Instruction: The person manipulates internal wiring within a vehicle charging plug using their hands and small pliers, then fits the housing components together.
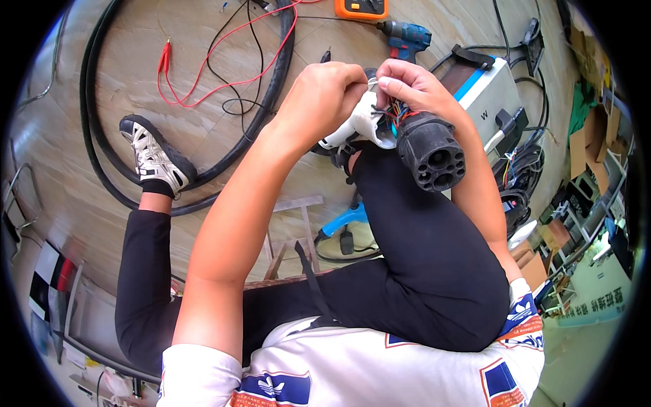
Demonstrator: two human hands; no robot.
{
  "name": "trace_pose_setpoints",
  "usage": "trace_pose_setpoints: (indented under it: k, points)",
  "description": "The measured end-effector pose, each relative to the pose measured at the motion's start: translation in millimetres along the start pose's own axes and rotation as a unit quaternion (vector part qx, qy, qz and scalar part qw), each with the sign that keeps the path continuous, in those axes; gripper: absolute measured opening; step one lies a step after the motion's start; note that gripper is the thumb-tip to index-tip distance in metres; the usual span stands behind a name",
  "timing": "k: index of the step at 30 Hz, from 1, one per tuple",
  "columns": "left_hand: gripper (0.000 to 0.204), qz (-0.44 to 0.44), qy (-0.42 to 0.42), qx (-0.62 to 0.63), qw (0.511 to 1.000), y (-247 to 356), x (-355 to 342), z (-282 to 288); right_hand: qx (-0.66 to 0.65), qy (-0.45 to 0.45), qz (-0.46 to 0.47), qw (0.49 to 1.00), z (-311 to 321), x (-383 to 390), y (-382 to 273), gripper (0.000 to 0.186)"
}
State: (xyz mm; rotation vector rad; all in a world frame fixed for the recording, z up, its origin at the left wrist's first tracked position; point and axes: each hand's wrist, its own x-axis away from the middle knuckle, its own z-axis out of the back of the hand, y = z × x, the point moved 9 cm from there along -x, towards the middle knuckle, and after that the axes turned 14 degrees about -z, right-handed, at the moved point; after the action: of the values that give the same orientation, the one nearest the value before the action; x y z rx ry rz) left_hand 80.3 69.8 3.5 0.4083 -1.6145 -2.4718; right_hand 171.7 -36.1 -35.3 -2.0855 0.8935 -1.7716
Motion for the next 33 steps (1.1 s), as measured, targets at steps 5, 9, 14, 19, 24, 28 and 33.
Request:
trace_pose_setpoints:
  k: [5,9,14,19,24,28,33]
  points:
    - [0.02,0.293,0.084,0.272,0.913,-27,54,-29,0.003,0.069,0.037,0.997,15,12,-1,0.035]
    - [0.021,0.284,0.195,0.373,0.862,-26,77,-52,-0.023,0.007,0.059,0.998,17,17,-3,0.029]
    - [0.021,0.248,0.203,0.322,0.891,-25,72,-54,0.027,-0.017,0.073,0.997,18,17,-17,0.017]
    - [0.02,0.225,0.185,0.37,0.882,-32,61,-59,0.091,0.011,0.041,0.995,24,13,-15,0.02]
    - [0.021,0.195,0.161,0.349,0.902,-33,51,-70,0.102,0.046,0.019,0.994,25,15,-15,0.018]
    - [0.02,0.211,0.13,0.413,0.876,-38,55,-77,0.224,0.087,0.011,0.971,23,21,-26,0.013]
    - [0.019,0.208,0.116,0.422,0.875,-36,55,-83,0.302,0.055,0.0,0.952,24,26,-39,0.01]
